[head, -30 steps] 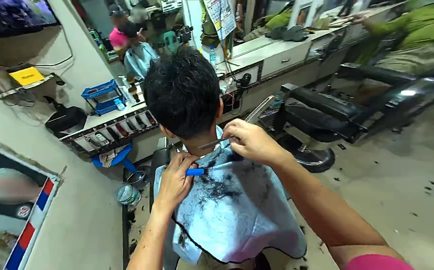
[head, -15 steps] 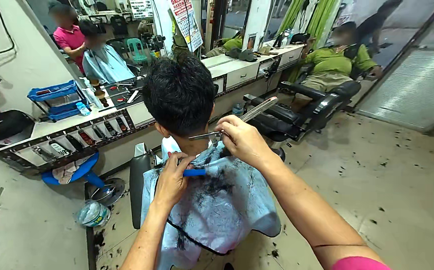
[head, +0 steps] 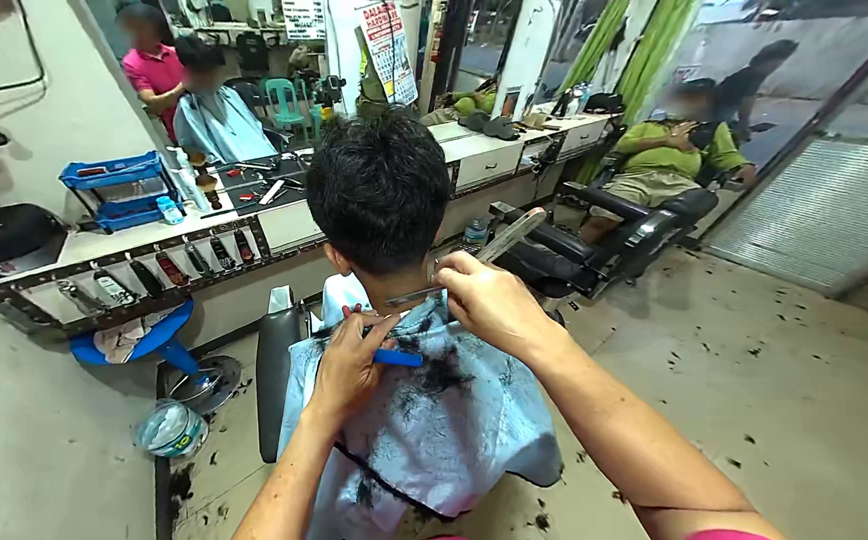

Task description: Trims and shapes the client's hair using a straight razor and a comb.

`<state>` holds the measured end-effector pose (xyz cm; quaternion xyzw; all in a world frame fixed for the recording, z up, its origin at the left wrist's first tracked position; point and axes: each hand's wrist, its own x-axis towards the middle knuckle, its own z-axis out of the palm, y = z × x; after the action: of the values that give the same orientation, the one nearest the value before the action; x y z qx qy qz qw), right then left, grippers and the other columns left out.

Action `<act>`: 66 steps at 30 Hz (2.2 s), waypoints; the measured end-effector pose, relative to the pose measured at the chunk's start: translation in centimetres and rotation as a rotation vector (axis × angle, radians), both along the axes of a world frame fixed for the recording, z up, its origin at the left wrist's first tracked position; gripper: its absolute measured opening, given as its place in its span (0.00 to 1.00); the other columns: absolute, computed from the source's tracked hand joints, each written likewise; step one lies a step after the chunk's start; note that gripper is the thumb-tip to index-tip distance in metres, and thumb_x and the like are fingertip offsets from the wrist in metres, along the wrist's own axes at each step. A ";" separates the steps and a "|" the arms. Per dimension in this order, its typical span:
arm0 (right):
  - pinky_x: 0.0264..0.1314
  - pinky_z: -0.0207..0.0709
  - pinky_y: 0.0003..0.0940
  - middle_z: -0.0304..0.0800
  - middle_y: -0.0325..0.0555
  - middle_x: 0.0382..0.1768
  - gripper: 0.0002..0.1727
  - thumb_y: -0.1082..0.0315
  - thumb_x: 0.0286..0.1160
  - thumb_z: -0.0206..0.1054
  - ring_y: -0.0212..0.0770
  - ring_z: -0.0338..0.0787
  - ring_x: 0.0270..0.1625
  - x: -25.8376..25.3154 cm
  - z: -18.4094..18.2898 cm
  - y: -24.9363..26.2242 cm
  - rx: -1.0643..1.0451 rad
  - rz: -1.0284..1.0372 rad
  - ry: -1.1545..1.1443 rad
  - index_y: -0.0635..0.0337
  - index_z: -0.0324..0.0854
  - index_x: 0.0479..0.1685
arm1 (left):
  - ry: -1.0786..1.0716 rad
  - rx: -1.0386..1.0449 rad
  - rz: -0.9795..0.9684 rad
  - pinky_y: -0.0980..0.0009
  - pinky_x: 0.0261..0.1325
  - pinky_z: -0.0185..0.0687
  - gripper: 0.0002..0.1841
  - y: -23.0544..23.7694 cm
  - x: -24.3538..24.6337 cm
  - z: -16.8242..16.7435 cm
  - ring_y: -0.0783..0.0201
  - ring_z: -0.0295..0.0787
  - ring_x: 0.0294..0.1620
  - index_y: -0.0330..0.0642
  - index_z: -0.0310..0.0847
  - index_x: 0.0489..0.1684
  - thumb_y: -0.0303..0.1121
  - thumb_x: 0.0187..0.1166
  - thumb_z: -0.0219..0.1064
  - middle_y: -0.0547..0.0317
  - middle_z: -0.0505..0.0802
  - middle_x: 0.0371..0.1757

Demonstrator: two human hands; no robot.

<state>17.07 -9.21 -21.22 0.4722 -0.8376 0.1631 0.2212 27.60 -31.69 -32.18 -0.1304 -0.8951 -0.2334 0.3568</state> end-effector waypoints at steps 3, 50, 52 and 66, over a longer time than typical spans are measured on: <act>0.44 0.88 0.51 0.86 0.49 0.64 0.12 0.73 0.74 0.68 0.50 0.92 0.47 0.8 0.6 -0.8 -0.062 -0.067 0.047 0.56 0.89 0.54 | 0.016 -0.033 -0.018 0.58 0.71 0.81 0.20 -0.4 -0.2 0.0 0.59 0.86 0.67 0.57 0.85 0.74 0.45 0.92 0.53 0.56 0.91 0.63; 0.43 0.87 0.52 0.87 0.49 0.53 0.10 0.75 0.77 0.64 0.53 0.90 0.49 6.8 0.1 -6.7 0.137 -0.483 0.078 0.52 0.89 0.48 | 0.096 0.009 -0.154 0.61 0.74 0.80 0.21 -2.3 -1.1 -1.8 0.57 0.85 0.70 0.52 0.84 0.74 0.47 0.90 0.56 0.54 0.90 0.66; 0.44 0.86 0.51 0.88 0.47 0.52 0.10 0.74 0.75 0.65 0.51 0.90 0.50 6.7 0.6 -6.2 0.129 -0.457 0.059 0.52 0.89 0.45 | 0.088 0.006 -0.149 0.61 0.73 0.80 0.21 -2.2 -1.1 -1.7 0.57 0.86 0.68 0.53 0.84 0.73 0.47 0.90 0.56 0.54 0.90 0.64; 0.51 0.87 0.52 0.88 0.47 0.55 0.09 0.73 0.72 0.69 0.47 0.91 0.50 0.7 0.5 -0.1 0.040 -0.140 -0.126 0.54 0.88 0.48 | 0.082 0.099 -0.154 0.61 0.74 0.82 0.18 -1.5 -0.9 -1.2 0.61 0.85 0.71 0.48 0.88 0.67 0.41 0.90 0.56 0.55 0.91 0.64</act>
<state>17.79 -9.27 -20.71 0.4057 -0.8839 0.1598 0.1691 26.69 -33.21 -33.35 -0.1905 -0.8545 -0.2983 0.3802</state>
